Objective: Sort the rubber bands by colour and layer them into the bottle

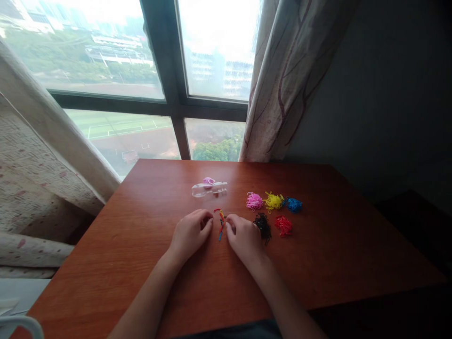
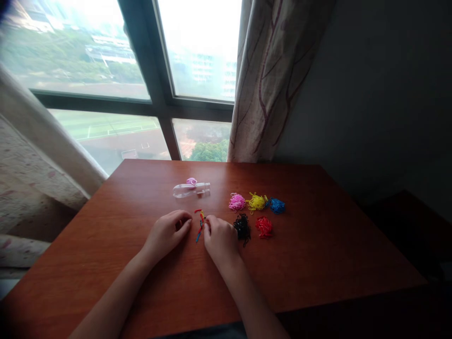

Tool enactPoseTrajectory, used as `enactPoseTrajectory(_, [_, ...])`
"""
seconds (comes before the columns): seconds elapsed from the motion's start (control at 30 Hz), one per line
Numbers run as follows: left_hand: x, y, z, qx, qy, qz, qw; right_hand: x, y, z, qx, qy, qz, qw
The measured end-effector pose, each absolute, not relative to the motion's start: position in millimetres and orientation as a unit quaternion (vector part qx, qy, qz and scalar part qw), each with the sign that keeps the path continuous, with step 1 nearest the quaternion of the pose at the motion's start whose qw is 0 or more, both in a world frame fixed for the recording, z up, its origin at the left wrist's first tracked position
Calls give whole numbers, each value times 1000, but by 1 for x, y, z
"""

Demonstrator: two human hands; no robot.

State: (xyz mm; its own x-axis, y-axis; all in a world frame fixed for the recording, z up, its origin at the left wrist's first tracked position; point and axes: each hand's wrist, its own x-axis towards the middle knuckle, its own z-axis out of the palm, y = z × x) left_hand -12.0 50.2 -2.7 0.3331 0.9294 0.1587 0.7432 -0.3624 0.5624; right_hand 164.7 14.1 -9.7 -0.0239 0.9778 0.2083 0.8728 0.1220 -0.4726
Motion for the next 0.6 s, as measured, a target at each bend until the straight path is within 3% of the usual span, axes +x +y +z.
enactPoseTrajectory(0.33, [-11,47,-2,801,536,204,174,162,5,-8,-642,-716,128,243])
enactPoseTrajectory(0.6, [-10,46,-3,799,536,209,172,148,-16,-5,-677,-704,112,183])
